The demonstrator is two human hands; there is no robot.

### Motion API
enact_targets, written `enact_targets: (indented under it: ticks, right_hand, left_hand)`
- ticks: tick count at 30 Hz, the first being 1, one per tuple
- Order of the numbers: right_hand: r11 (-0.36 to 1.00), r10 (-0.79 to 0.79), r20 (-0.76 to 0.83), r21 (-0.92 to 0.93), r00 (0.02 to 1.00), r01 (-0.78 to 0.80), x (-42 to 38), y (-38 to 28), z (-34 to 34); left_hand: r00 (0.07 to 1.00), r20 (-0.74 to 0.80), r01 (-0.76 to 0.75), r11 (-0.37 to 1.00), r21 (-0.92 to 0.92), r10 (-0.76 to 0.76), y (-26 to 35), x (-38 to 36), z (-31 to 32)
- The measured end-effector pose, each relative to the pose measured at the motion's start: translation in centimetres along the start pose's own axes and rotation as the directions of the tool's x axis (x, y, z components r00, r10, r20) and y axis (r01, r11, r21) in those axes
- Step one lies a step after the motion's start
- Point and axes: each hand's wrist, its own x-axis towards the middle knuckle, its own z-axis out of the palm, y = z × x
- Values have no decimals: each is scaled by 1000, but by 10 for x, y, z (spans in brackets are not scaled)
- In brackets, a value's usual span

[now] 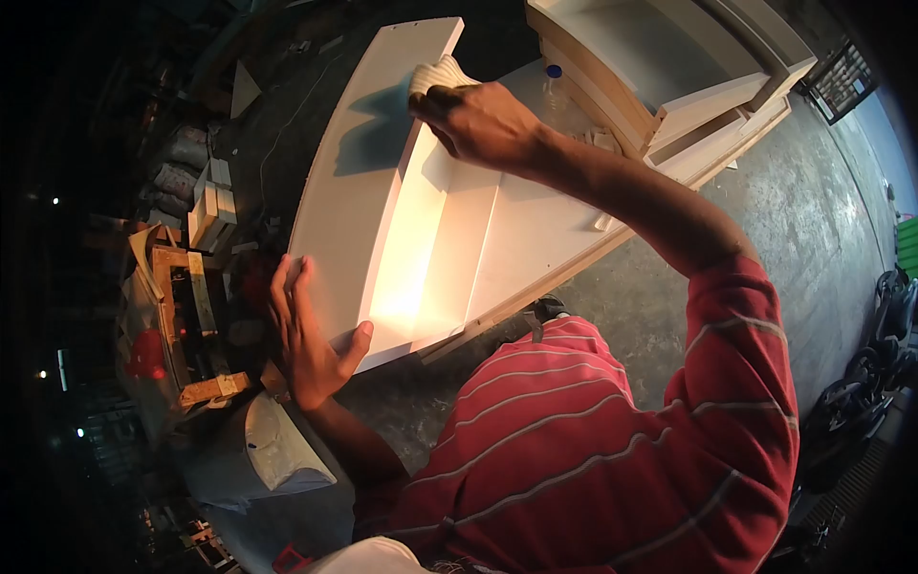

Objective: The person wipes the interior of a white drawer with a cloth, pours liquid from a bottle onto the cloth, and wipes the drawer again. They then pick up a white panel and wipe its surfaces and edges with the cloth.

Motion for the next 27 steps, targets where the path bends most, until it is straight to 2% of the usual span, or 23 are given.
enact_targets:
  ticks: [2,6,9,10,11,13,16,17,20,23,25,27]
  right_hand:
    - [999,-36,6,30,999,36,0,0,-1]
    - [994,-100,85,-32,991,103,6,18,-8]
    - [982,-187,51,-8,981,188,4,6,-10]
    - [984,-169,34,65,985,166,6,11,-9]
    - [990,-142,103,34,985,139,10,16,-12]
    - [994,-101,122,-17,987,103,9,16,-10]
    - [982,-144,-17,122,989,145,4,2,-8]
    - [981,-145,-16,125,989,146,7,5,-8]
    - [995,-94,51,48,994,92,8,15,-9]
    - [983,-155,22,98,988,153,5,-1,-10]
    - [982,-138,66,139,988,128,6,5,-13]
    - [994,-90,127,78,988,80,13,21,-12]
  left_hand:
    - [1000,11,26,1000,-6,-26,1,-1,0]
    - [1000,6,15,999,-30,-15,0,-1,1]
    - [1000,16,27,1000,-9,-27,1,0,-1]
    - [999,17,30,999,-13,-30,1,0,-1]
    - [999,20,32,999,-17,-31,2,-1,-1]
    - [999,28,34,999,-19,-33,2,-2,-2]
    - [999,16,34,999,-16,-34,1,0,-2]
    - [999,14,29,999,-16,-29,1,-1,-2]
    - [1000,7,25,999,-34,-25,0,-2,0]
    - [1000,5,27,1000,-12,-27,1,-2,0]
    - [1000,7,29,999,-17,-29,1,-2,-1]
    - [1000,3,28,999,-25,-28,1,-1,0]
